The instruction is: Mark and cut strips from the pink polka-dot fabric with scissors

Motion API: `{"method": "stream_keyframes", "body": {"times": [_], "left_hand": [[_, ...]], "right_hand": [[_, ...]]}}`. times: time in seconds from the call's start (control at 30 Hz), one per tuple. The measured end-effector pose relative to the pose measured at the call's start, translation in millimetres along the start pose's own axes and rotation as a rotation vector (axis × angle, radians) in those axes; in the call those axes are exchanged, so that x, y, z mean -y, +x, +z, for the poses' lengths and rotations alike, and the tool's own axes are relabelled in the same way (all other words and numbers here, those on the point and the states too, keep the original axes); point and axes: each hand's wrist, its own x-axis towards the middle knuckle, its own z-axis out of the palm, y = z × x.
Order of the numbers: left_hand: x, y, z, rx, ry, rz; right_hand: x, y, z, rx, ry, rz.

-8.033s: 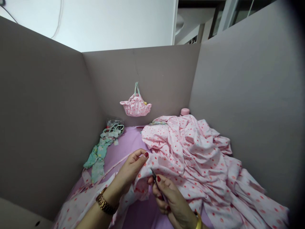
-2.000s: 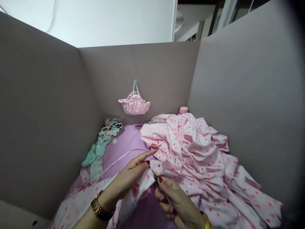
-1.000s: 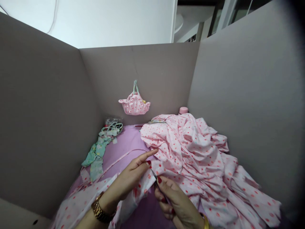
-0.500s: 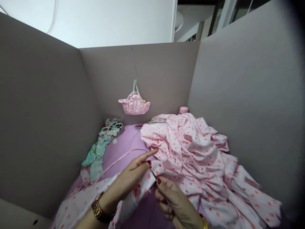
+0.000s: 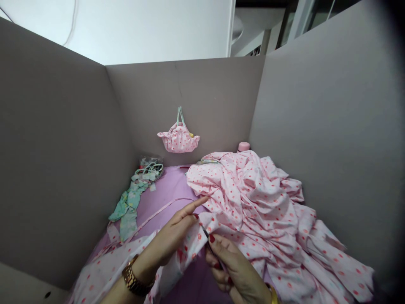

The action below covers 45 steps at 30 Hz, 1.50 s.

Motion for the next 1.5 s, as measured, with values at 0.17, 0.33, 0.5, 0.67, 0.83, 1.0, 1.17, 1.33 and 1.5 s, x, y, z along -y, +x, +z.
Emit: {"method": "stream_keyframes", "body": {"times": [0.17,0.33,0.5,0.67,0.83,1.0,1.17,1.33,1.5], "left_hand": [[2,1,-0.3,0.006,0.008,0.001],[1,0,-1.6,0.019,0.035,0.029],[2,0,-1.6,0.026,0.037,0.036],[6,3,-1.3,0.037,0.021,0.043],[6,2,-2.1,0.037,0.000,0.037],[7,3,-2.5,0.099,-0.109,0.059],[9,5,-0.2,0.298,-0.356,-0.070],[13,4,0.8,0.316,-0.391,-0.065],[15,3,0.4,0.326,-0.396,-0.060]], "right_hand": [[-1,0,0,-0.002,-0.001,0.004],[0,0,1,-0.008,-0.028,-0.001],[-1,1,0,-0.013,-0.038,-0.014],[-2,3,-1,-0.016,-0.040,-0.009],[-3,4,-2,-0.018,-0.037,-0.017],[-5,4,-3,-0.005,-0.021,-0.021],[-6,4,-4,0.014,-0.030,-0.013],[-5,5,-4,0.019,-0.033,-0.011],[-4,3,-4,0.007,-0.052,-0.009]]}}
